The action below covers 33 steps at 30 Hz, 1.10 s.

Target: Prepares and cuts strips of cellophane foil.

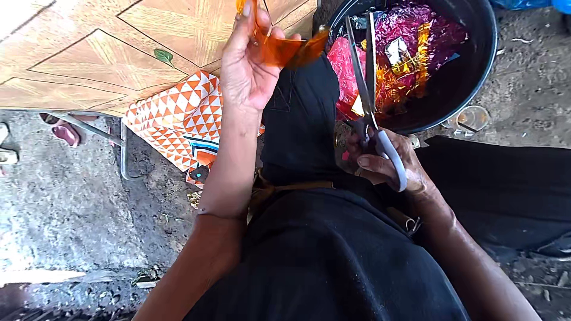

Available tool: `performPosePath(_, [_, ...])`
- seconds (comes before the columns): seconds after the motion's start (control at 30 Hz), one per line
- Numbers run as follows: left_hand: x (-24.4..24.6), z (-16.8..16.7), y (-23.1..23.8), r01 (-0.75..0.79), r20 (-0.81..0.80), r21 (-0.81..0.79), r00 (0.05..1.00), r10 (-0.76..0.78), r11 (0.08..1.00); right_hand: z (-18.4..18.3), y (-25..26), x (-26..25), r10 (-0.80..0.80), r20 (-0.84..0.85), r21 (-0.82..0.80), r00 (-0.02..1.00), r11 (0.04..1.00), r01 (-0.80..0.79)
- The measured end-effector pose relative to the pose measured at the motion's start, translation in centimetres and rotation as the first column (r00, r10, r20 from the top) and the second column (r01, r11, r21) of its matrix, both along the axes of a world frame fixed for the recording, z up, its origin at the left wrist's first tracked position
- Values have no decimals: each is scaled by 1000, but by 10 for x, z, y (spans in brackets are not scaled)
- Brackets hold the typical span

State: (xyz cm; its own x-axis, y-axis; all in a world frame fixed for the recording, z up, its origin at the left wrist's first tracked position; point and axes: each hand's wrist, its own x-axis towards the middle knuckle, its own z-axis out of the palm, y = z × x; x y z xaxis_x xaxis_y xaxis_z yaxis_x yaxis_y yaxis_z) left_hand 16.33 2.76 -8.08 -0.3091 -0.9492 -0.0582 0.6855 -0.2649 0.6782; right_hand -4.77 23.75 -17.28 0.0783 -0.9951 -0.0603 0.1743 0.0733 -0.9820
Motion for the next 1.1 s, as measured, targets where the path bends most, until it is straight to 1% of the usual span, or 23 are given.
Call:
performPosePath(0.03, [-4, 5, -5, -11, -52, 49, 999, 14, 999, 2, 2, 0, 7, 21, -6, 1000, 1000, -7])
performPosePath(0.1, [-9, 14, -14, -25, -103, 172, 994, 43, 985, 4, 6, -1, 36, 56, -24, 998, 999, -35])
performPosePath(0.13, [-9, 15, -19, 20, -177, 223, 984, 21, 975, 5, 8, -1, 59, 75, -33, 995, 998, -57])
performPosePath(0.2, [-5, 9, -27, 159, -346, 234, 936, -71, 959, 8, 11, -2, 115, 123, -38, 986, 993, -111])
performPosePath(0.23, [-5, 6, -29, 167, -358, 237, 931, -74, 957, 10, 12, -2, 147, 151, -42, 978, 989, -142])
performPosePath(0.3, [-11, 7, -27, 118, -305, 262, 952, -34, 958, 10, 16, -2, 210, 202, -66, 957, 978, -200])
performPosePath(0.37, [-14, 5, -23, 110, -280, 271, 960, -31, 956, 11, 18, -1, 266, 222, -95, 938, 963, -250])
performPosePath(0.53, [-25, 13, -14, -11, -57, 311, 998, 30, 950, 16, 17, 2, 353, 212, -153, 911, 933, -326])
performPosePath(0.57, [-27, 14, -14, -32, -17, 318, 999, 40, 948, 16, 17, 2, 358, 202, -159, 912, 930, -330])
performPosePath(0.73, [-33, 18, -14, -105, 84, 328, 993, 82, 939, 13, 17, 3, 353, 202, -155, 913, 932, -326])
performPosePath(0.87, [-38, 21, -13, -201, 220, 335, 967, 131, 921, 15, 16, 3, 354, 189, -147, 916, 933, -330])
performPosePath(1.0, [-39, 22, -12, -222, 272, 353, 954, 127, 909, 16, 14, 3, 345, 192, -135, 919, 936, -323])
performPosePath(1.1, [-39, 22, -13, -218, 279, 370, 953, 115, 903, 16, 14, 4, 338, 206, -124, 918, 940, -318])
